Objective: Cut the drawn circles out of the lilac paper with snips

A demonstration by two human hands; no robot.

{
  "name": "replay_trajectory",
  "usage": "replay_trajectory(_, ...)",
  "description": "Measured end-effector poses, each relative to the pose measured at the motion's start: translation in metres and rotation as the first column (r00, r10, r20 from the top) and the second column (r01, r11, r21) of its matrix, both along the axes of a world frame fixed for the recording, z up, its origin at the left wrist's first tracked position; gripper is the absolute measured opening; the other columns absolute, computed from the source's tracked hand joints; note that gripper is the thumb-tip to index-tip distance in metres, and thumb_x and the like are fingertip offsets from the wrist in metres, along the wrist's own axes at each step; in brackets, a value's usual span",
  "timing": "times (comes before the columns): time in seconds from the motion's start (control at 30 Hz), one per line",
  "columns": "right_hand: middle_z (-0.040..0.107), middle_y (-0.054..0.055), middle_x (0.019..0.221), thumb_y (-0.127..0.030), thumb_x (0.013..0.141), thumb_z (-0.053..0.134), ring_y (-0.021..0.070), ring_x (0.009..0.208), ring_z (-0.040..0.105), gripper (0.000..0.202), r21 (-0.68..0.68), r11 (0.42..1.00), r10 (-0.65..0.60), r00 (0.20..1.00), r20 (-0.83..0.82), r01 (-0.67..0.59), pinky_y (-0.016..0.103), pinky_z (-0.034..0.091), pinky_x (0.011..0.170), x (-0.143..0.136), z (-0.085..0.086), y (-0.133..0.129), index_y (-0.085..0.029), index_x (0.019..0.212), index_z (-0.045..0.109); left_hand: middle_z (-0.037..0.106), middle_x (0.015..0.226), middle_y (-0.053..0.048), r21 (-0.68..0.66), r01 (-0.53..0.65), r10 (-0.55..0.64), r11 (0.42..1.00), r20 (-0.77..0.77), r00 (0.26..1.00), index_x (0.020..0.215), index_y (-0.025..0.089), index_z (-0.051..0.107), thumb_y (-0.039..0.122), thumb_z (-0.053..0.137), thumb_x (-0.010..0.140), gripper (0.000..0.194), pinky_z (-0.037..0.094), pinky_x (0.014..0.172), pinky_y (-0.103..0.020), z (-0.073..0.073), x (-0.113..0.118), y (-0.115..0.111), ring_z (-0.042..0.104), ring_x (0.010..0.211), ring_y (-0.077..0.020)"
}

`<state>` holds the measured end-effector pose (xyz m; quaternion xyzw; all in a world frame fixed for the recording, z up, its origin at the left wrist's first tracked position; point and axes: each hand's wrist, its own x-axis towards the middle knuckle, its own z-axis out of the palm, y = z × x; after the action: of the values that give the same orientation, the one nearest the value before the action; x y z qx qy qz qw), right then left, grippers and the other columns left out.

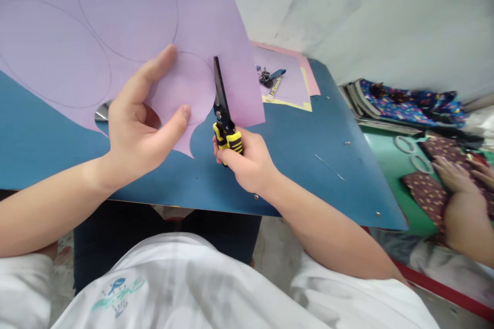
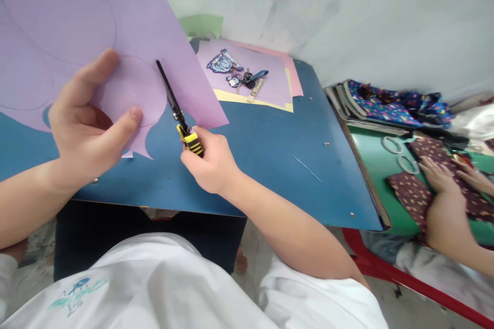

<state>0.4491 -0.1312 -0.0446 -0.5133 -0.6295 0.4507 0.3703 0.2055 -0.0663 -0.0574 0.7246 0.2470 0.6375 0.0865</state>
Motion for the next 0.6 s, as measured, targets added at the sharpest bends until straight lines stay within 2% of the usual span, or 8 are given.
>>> replay_trajectory(0.1,0.065,-0.004,0.073,-0.034,0.079,0.064,0.0202,0.072,0.059,0.010,0.006,1.000,-0.004,1.000,0.022,0.003,0.041,0.045,0.073,0.000,0.001,0.000,-0.027,0.086,0.065,0.074,0.166,0.009,0.030,-0.002,0.003,1.000,-0.032,0.999,0.164,0.054,0.068,0.053,0.091,0.099,0.069,0.067,0.132,-0.064,0.001,-0.003,0.003,0.074,0.154,-0.0367)
replay_trajectory(0.23,0.065,-0.004,0.072,-0.035,0.078,0.064,0.0212,0.072,0.059,0.010,0.009,1.000,-0.008,0.999,0.035,0.008,0.042,0.045,0.074,0.001,0.001,0.001,-0.027,0.084,0.064,0.076,0.163,0.005,0.089,0.012,-0.013,0.996,0.008,1.000,0.164,0.049,0.069,0.067,0.088,0.096,0.073,0.069,0.132,-0.059,-0.002,-0.002,0.009,0.076,0.151,-0.0355)
replay_trajectory(0.3,0.064,-0.004,0.072,-0.035,0.078,0.064,0.0207,0.072,0.059,0.011,0.007,1.000,-0.008,0.999,0.035,0.008,0.041,0.045,0.074,0.001,0.001,0.001,-0.027,0.084,0.064,0.076,0.164,0.006,0.074,0.011,-0.011,0.997,0.012,1.000,0.164,0.050,0.069,0.069,0.086,0.097,0.072,0.068,0.133,-0.057,-0.003,-0.002,0.010,0.075,0.153,-0.0344)
replay_trajectory(0.4,0.064,-0.004,0.071,-0.035,0.076,0.063,0.0197,0.071,0.057,0.012,-0.005,1.000,-0.011,0.999,0.036,0.012,0.040,0.044,0.073,0.001,0.002,0.001,-0.027,0.085,0.064,0.074,0.166,0.009,0.017,-0.007,0.008,1.000,-0.037,0.999,0.164,0.054,0.067,0.060,0.089,0.098,0.070,0.065,0.136,-0.054,-0.001,-0.002,0.007,0.072,0.157,-0.0326)
replay_trajectory(0.53,0.063,-0.004,0.071,-0.036,0.075,0.063,0.0196,0.070,0.056,0.013,-0.014,1.000,-0.014,0.998,0.056,0.015,0.040,0.043,0.072,0.001,0.002,0.002,-0.027,0.085,0.064,0.074,0.165,0.010,0.057,0.048,-0.047,0.997,-0.014,0.999,0.163,0.051,0.069,0.057,0.091,0.097,0.070,0.065,0.137,-0.053,0.004,-0.003,0.002,0.073,0.156,-0.0310)
replay_trajectory(0.6,0.062,-0.004,0.070,-0.037,0.074,0.062,0.0198,0.069,0.056,0.014,-0.019,1.000,-0.019,0.998,0.059,0.020,0.040,0.042,0.070,0.001,0.002,0.002,-0.027,0.084,0.063,0.073,0.166,0.011,0.003,0.053,-0.053,0.999,-0.019,0.998,0.163,0.052,0.069,0.054,0.090,0.100,0.066,0.062,0.141,-0.054,0.007,-0.002,-0.002,0.071,0.158,-0.0301)
